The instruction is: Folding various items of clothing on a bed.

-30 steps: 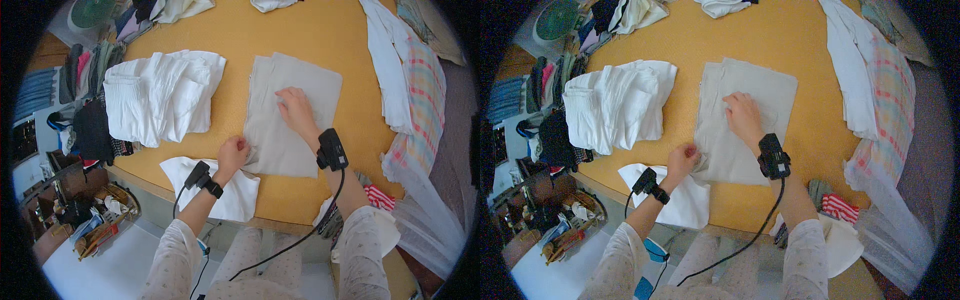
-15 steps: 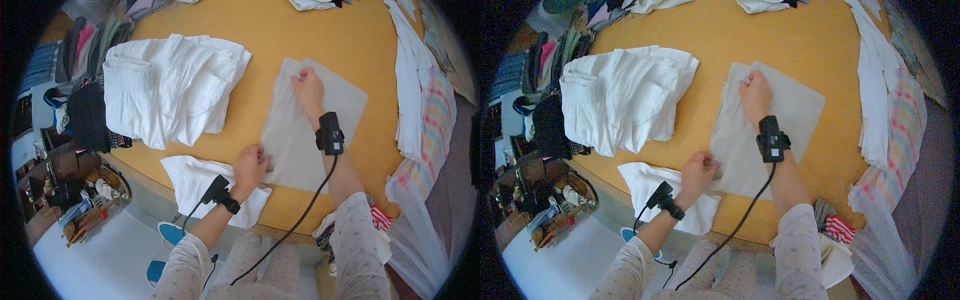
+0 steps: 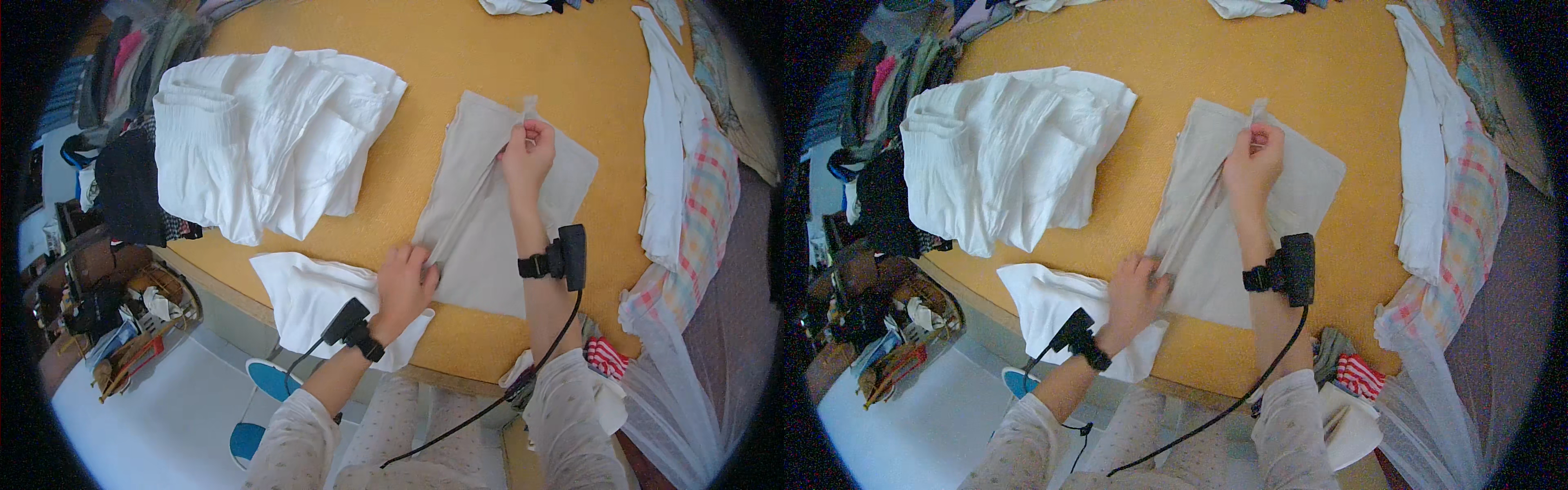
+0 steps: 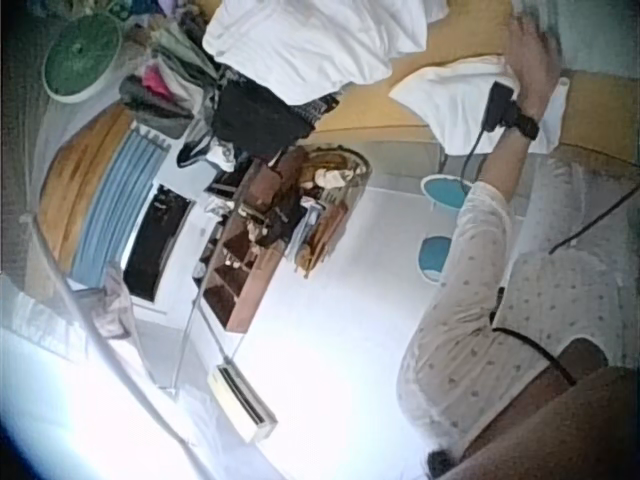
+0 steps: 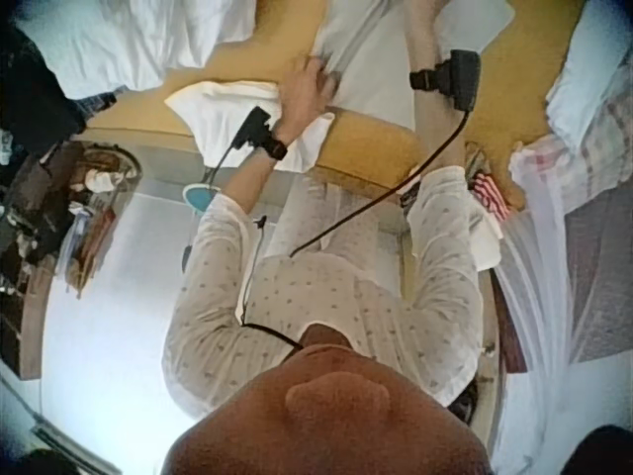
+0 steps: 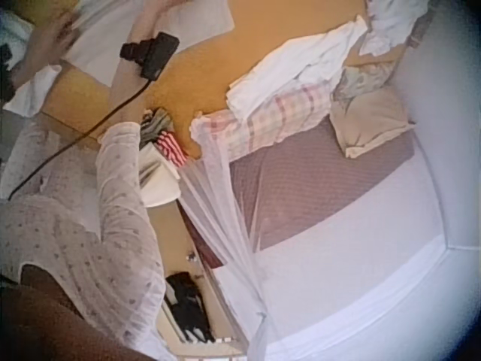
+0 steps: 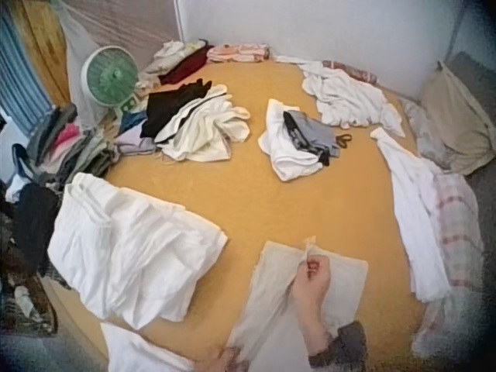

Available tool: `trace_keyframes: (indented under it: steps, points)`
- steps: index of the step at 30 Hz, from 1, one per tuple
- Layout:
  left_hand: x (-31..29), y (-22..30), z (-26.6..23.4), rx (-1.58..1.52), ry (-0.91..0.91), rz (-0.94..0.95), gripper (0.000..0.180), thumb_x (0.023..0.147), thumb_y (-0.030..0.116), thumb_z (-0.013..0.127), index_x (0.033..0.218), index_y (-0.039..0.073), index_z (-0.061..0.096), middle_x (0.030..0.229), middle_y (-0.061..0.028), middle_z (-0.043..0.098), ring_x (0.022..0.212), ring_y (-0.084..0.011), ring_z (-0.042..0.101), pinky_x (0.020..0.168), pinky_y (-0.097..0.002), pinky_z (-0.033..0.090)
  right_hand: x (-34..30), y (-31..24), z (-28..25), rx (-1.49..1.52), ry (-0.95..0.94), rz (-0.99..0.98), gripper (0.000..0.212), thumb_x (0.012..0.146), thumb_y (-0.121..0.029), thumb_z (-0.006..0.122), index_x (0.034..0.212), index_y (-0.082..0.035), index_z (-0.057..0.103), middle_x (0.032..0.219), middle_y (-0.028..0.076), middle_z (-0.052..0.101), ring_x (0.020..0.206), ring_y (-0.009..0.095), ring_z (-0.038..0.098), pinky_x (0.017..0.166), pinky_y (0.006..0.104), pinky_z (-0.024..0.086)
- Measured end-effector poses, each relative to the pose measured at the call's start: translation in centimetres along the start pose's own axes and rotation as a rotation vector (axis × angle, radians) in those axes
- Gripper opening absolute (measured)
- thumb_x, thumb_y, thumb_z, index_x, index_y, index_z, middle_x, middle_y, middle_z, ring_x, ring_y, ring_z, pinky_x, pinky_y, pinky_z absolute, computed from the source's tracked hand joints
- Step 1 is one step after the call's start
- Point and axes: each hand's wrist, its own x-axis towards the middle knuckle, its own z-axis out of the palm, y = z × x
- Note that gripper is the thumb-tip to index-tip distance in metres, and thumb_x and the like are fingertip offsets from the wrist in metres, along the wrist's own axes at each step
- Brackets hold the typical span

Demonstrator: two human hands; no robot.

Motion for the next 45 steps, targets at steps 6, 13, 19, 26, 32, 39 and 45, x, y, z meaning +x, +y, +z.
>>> trace_keyframes:
  steps: [6, 13, 19, 26, 32, 39, 45]
  points:
    - [-1.0, -0.6, -0.7, -0.185, -0.033, -0.252, 0.023, 0.076, 0.023, 0.064, 0.084, 0.003, 0.056, 0.074, -0.0126, 0.059, 0.071, -0.0295, 0.057, 0.061, -0.0385, 0.045, 0.1, 0.5, 2.1, -0.017, -0.326, -0.099, 0.012, 0.084, -0.008, 0.053, 0.093, 0.0, 0.051, 0.08, 0.007, 0.055, 0.066, 0.013, 0.058, 0.05, 0.0252, 0.05]
    - [-0.1, -3.5, -0.7, -0.319, -0.208, -0.435, 0.023, 0.078, 0.026, 0.062, 0.084, 0.005, 0.057, 0.068, -0.0087, 0.061, 0.061, -0.0228, 0.059, 0.058, -0.0349, 0.046, -1.2, -1.0, -3.8, -0.157, -0.405, -0.152, 0.021, 0.083, -0.007, 0.054, 0.102, -0.002, 0.057, 0.093, 0.011, 0.06, 0.084, 0.018, 0.059, 0.071, 0.0287, 0.05]
    - [0.8, -2.6, -1.4, -0.202, -0.145, -0.171, 0.029, 0.074, 0.022, 0.065, 0.094, 0.004, 0.055, 0.094, -0.0126, 0.059, 0.084, -0.0254, 0.057, 0.07, -0.0349, 0.045, -4.3, 1.2, -16.5, -0.675, -0.572, -0.451, 0.022, 0.08, -0.015, 0.059, 0.098, -0.001, 0.057, 0.096, 0.014, 0.057, 0.09, 0.028, 0.054, 0.079, 0.0382, 0.044]
    - [2.3, -0.7, -2.3, 0.045, -0.403, 0.775, 0.053, 0.071, 0.026, 0.065, 0.117, 0.007, 0.049, 0.123, -0.0108, 0.047, 0.115, -0.028, 0.043, 0.095, -0.0419, 0.034, -12.3, 0.3, -19.9, -0.857, -1.154, -0.66, 0.053, 0.075, -0.019, 0.061, 0.122, -0.002, 0.042, 0.126, 0.017, 0.041, 0.116, 0.032, 0.04, 0.094, 0.0433, 0.036]
    - [4.1, -0.2, -0.8, 0.123, -0.57, 0.644, 0.05, 0.075, 0.02, 0.059, 0.122, 0.008, 0.046, 0.128, -0.0101, 0.044, 0.119, -0.0267, 0.041, 0.097, -0.041, 0.033, -13.3, 3.5, -20.8, -1.042, -1.109, -0.712, 0.056, 0.079, -0.012, 0.051, 0.131, -0.002, 0.032, 0.136, 0.017, 0.031, 0.126, 0.032, 0.03, 0.104, 0.0426, 0.026]
    - [6.5, 0.4, 0.7, 0.002, -0.55, 0.827, 0.032, 0.076, 0.015, 0.053, 0.106, 0.007, 0.057, 0.111, -0.0089, 0.055, 0.107, -0.0275, 0.048, 0.09, -0.0398, 0.038, -12.2, 1.7, -21.8, -0.491, -1.276, -0.271, 0.044, 0.083, -0.012, 0.049, 0.126, -0.007, 0.043, 0.131, 0.015, 0.04, 0.121, 0.029, 0.038, 0.101, 0.0378, 0.031]
    - [10.3, -0.4, 0.6, -0.488, -1.359, 0.045, 0.043, 0.085, 0.043, 0.046, 0.105, 0.008, 0.06, 0.108, -0.0057, 0.06, 0.102, -0.0229, 0.055, 0.089, -0.0397, 0.041, -4.9, 5.3, -25.0, -0.392, -1.052, 0.676, 0.036, 0.086, -0.029, 0.052, 0.114, -0.006, 0.057, 0.105, 0.003, 0.06, 0.096, 0.014, 0.055, 0.086, 0.0292, 0.043]
